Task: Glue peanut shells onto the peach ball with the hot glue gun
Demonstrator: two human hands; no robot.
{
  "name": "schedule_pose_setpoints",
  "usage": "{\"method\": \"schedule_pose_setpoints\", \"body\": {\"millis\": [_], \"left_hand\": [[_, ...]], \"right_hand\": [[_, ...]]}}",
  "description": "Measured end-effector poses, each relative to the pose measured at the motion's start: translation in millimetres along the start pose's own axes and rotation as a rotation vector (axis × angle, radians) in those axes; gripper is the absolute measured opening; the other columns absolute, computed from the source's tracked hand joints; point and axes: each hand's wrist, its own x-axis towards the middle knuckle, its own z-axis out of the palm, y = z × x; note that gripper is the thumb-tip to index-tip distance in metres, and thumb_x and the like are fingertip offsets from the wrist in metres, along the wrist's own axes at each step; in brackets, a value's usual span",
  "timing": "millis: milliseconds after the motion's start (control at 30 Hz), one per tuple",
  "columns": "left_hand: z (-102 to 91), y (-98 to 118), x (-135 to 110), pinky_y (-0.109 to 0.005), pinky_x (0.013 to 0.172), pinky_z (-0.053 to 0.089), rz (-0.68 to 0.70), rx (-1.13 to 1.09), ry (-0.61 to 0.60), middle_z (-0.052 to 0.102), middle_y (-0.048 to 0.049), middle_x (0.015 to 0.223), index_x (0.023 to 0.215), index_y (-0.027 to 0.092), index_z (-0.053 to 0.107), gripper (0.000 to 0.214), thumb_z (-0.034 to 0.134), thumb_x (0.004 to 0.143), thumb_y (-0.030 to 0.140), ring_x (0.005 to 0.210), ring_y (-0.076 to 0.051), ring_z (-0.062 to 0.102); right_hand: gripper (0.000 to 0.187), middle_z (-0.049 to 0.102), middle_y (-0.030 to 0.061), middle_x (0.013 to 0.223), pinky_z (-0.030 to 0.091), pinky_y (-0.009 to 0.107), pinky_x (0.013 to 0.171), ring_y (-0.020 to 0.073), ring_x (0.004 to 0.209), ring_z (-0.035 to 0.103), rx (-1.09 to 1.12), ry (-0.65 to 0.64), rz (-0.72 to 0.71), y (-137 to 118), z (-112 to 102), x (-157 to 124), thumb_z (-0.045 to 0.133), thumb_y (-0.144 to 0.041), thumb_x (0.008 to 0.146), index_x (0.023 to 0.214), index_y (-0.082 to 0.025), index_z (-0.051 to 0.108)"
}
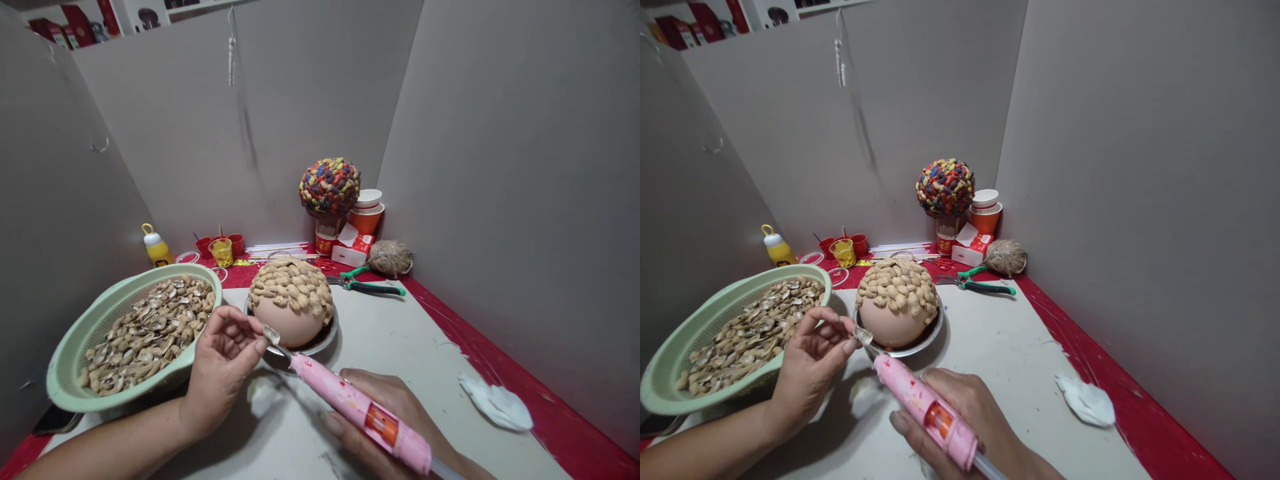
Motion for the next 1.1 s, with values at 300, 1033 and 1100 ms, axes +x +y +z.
{"method": "schedule_pose_setpoints", "body": {"millis": [300,1033,1100], "left_hand": [[-1.8,-0.2,1.0,-0.017,0.073,0.049,-0.012,-0.032,-0.009,0.066,0.0037,0.085,0.093,0.022,0.050,0.030,0.075,0.078,0.013,0.077,-0.007,0.062],[-1.1,-1.9,-0.2,-0.019,0.075,0.049,-0.021,-0.019,0.007,0.066,0.0033,0.085,0.092,0.022,0.050,0.030,0.075,0.077,0.013,0.078,-0.008,0.061],[-1.3,-2.4,-0.7,-0.018,0.074,0.049,-0.022,-0.009,0.003,0.066,0.0033,0.085,0.093,0.022,0.050,0.031,0.075,0.078,0.014,0.077,-0.008,0.061]], "right_hand": [[0.035,0.039,-0.0065,0.059,0.032,0.021,0.049,0.0070,0.048,0.038,-0.029,0.026,-0.082,4.9,-0.5,1.3,0.053,-0.035,0.092,0.066,-0.021,0.035],[0.038,0.039,-0.0051,0.059,0.030,0.023,0.048,0.0086,0.050,0.037,-0.014,-0.006,0.028,-0.9,-0.4,-1.9,0.049,-0.043,0.091,0.064,-0.021,0.034],[0.038,0.040,-0.0049,0.059,0.030,0.024,0.048,0.0087,0.050,0.036,-0.019,-0.007,0.034,-1.6,-0.4,-2.5,0.049,-0.045,0.090,0.064,-0.022,0.035]]}}
